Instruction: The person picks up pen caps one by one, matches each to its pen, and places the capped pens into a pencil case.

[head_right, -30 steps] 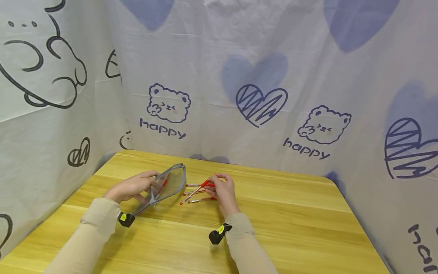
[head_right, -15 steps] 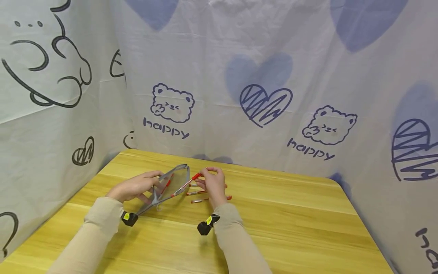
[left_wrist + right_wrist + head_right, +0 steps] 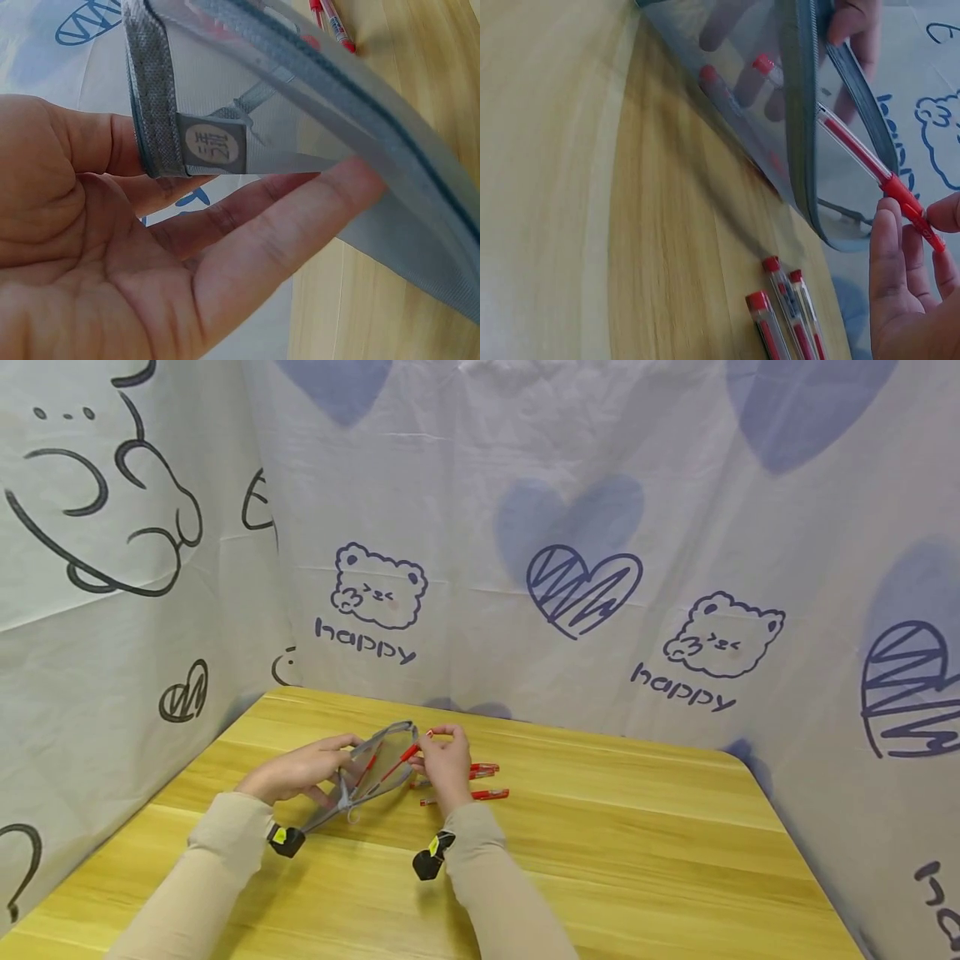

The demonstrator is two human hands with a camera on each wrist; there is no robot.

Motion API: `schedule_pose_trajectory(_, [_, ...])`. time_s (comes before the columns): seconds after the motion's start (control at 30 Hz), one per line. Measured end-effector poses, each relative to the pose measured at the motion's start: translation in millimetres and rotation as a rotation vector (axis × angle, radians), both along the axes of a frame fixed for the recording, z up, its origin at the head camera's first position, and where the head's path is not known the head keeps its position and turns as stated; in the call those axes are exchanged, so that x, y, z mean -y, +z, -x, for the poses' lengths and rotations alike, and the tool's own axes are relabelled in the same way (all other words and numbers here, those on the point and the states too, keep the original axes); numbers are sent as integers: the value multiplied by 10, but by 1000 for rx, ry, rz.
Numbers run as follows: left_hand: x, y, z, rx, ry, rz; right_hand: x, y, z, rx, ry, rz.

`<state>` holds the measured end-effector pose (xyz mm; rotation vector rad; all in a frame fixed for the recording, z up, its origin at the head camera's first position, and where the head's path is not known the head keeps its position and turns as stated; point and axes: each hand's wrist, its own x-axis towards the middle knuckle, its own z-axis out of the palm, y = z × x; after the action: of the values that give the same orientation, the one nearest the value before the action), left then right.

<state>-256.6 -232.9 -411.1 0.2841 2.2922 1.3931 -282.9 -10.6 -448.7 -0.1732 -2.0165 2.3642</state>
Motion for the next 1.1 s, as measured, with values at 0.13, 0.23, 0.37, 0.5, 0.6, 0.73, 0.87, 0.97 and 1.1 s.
schedule_pose_trajectory(0.13, [-9, 4, 5, 0, 3, -3, 73, -17, -5, 0, 15, -33])
schedule_pose_trajectory(0.23, [-23, 6, 6, 6, 7, -14, 130, -29, -27, 5, 27, -63])
schedule_pose_trajectory(0.37, [-40, 0, 11, 9, 4, -12, 190, -50, -52, 7, 30, -102])
schedule_pose_trajectory(0.5, [-45, -5, 17, 10, 11, -7, 233, -59, -55, 4, 24, -111])
schedule_pose_trajectory(0.6, [-38, -3, 15, 11, 15, -7, 251, -56, -56, 9, 30, -107])
schedule_pose_trajectory(0.73, [-38, 1, 11, 14, 9, -10, 245, -48, -64, 8, 56, -104])
schedule_pose_trajectory(0.87, [-32, -4, 8, 6, -2, -10, 234, -49, -67, -2, 86, -126])
schedule_pose_trajectory(0.97, [-27, -8, 0, 0, -4, -8, 222, -51, -69, -16, 102, -146])
schedule_pose_trajectory(1.1, [-23, -6, -16, -1, 4, -2, 201, -46, -77, -7, 112, -133])
